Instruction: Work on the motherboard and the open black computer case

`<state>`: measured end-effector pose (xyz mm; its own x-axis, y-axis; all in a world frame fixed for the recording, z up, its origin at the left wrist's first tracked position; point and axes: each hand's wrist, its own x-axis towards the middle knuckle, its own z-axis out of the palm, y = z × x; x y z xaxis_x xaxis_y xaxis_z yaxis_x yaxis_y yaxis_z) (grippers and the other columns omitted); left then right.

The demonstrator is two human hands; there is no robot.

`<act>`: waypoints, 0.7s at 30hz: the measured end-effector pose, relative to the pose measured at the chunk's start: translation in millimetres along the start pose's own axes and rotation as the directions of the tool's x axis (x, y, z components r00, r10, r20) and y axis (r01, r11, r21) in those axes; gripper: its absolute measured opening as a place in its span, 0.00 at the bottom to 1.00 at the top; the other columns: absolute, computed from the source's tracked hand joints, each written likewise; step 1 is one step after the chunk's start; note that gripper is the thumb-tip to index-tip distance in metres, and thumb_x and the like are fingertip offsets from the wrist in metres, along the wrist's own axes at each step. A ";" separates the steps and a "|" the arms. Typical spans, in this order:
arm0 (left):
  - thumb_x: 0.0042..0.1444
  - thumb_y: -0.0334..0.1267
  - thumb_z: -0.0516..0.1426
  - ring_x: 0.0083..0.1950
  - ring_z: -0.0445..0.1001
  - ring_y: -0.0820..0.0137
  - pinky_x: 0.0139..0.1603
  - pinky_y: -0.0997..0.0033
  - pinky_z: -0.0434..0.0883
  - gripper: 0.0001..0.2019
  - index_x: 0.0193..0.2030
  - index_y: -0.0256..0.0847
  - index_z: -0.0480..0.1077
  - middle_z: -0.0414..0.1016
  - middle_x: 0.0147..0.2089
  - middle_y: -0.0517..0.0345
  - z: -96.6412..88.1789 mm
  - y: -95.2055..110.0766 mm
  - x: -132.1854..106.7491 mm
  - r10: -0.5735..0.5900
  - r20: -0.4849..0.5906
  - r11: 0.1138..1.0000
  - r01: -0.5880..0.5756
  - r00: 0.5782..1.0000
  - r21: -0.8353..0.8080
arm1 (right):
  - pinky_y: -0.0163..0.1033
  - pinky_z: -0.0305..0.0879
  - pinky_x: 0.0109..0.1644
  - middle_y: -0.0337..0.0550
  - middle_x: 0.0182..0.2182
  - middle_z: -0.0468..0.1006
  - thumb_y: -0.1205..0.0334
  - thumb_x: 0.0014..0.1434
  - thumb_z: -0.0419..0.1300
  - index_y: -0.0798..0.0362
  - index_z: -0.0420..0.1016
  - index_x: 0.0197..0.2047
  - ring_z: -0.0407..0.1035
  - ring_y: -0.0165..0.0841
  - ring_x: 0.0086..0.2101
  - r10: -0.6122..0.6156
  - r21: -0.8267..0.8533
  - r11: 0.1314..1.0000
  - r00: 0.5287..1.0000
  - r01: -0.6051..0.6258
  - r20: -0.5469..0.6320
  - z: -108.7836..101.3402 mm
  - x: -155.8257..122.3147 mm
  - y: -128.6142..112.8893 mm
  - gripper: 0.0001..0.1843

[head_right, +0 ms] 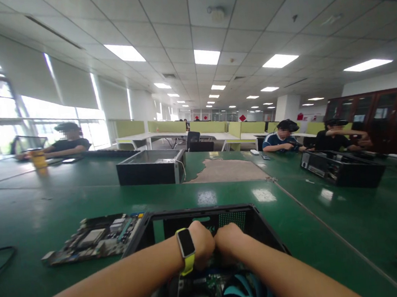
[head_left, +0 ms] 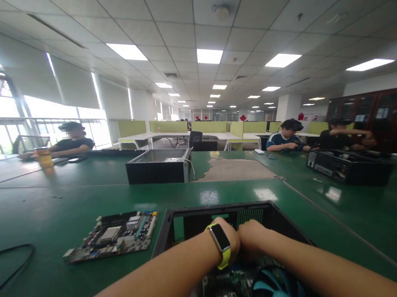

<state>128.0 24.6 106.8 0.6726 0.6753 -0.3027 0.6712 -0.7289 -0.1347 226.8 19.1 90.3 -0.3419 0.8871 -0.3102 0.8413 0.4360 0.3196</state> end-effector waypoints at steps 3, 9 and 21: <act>0.31 0.41 0.69 0.38 0.77 0.46 0.40 0.46 0.72 0.09 0.21 0.41 0.78 0.80 0.31 0.44 17.6 0.9 14.3 -0.068 0.073 0.995 0.062 0.995 0.080 | 0.47 0.72 0.42 0.56 0.39 0.81 0.58 0.44 0.66 0.55 0.80 0.42 0.76 0.49 0.40 -0.030 -0.027 0.999 1.000 0.030 0.008 2.8 2.9 -3.9 0.20; 0.28 0.52 0.68 0.29 0.76 0.55 0.36 0.56 0.72 0.14 0.14 0.46 0.74 0.69 0.14 0.55 47.7 -6.8 36.3 -0.092 0.105 0.994 0.087 0.990 0.059 | 0.46 0.71 0.44 0.56 0.39 0.81 0.64 0.41 0.67 0.55 0.80 0.40 0.76 0.47 0.42 -0.030 -0.045 0.999 0.999 0.031 0.017 5.1 2.3 -8.1 0.19; 0.32 0.42 0.69 0.36 0.77 0.51 0.41 0.53 0.72 0.13 0.28 0.40 0.80 0.80 0.30 0.47 34.7 -14.3 26.0 -0.004 0.252 0.996 -0.019 0.968 0.089 | 0.45 0.71 0.42 0.59 0.39 0.81 0.62 0.48 0.63 0.57 0.81 0.41 0.76 0.47 0.41 0.001 -0.026 1.000 1.000 -0.002 -0.025 -0.9 -1.7 4.2 0.15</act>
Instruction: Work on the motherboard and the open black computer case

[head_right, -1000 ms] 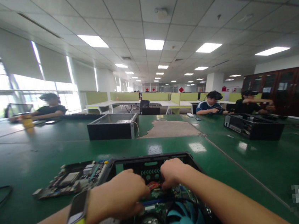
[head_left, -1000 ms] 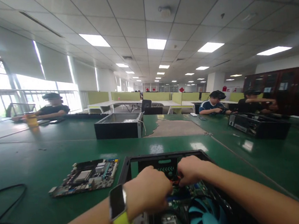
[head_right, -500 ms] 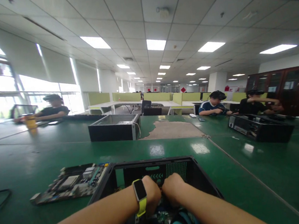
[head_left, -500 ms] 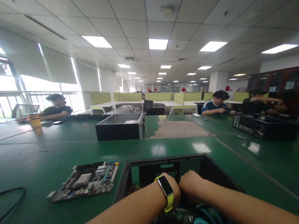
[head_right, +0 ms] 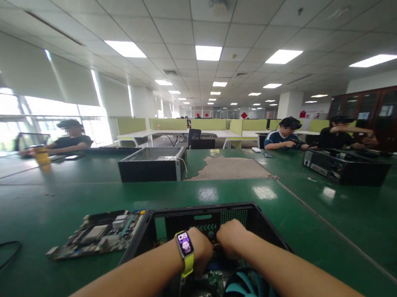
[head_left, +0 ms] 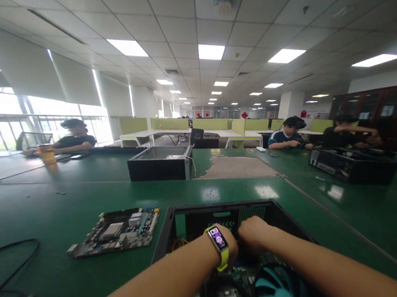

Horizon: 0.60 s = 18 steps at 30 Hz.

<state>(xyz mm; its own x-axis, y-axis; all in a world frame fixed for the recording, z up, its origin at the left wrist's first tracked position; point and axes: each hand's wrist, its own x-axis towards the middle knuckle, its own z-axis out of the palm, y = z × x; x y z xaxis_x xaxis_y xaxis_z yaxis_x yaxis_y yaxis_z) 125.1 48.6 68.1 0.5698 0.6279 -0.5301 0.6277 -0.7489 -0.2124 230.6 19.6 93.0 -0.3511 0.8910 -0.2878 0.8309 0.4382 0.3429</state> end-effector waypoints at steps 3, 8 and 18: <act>0.32 0.40 0.69 0.31 0.76 0.55 0.39 0.57 0.73 0.08 0.20 0.40 0.78 0.77 0.22 0.50 4.1 -4.5 8.1 0.043 0.039 0.998 -0.042 0.998 -0.042 | 0.45 0.72 0.42 0.59 0.40 0.80 0.63 0.47 0.64 0.58 0.80 0.41 0.76 0.48 0.41 0.006 -0.003 1.000 1.000 -0.006 0.025 0.7 -1.1 -0.1 0.17; 0.32 0.42 0.69 0.27 0.74 0.57 0.38 0.59 0.73 0.11 0.12 0.42 0.72 0.69 0.13 0.55 8.1 -7.1 13.3 0.055 0.060 0.997 -0.051 0.997 -0.059 | 0.45 0.72 0.43 0.58 0.40 0.81 0.63 0.45 0.65 0.57 0.80 0.42 0.76 0.48 0.42 0.007 -0.005 1.000 0.998 -0.006 0.068 -1.0 -1.4 -2.9 0.18; 0.32 0.43 0.68 0.24 0.71 0.60 0.34 0.61 0.71 0.18 0.06 0.43 0.65 0.63 0.10 0.56 -9.5 -3.0 -18.6 0.057 0.043 0.995 -0.053 0.997 -0.079 | 0.48 0.73 0.41 0.61 0.40 0.80 0.60 0.44 0.65 0.60 0.80 0.44 0.76 0.51 0.42 0.022 0.050 0.998 0.992 -0.028 0.123 -3.0 -1.6 7.5 0.22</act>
<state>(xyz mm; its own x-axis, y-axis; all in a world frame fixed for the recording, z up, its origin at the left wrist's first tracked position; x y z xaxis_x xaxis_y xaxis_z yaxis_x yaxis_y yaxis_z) 117.7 41.2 86.4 0.5814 0.5749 -0.5758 0.6365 -0.7622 -0.1182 236.1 21.7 98.7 -0.2770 0.8792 -0.3876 0.8610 0.4062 0.3060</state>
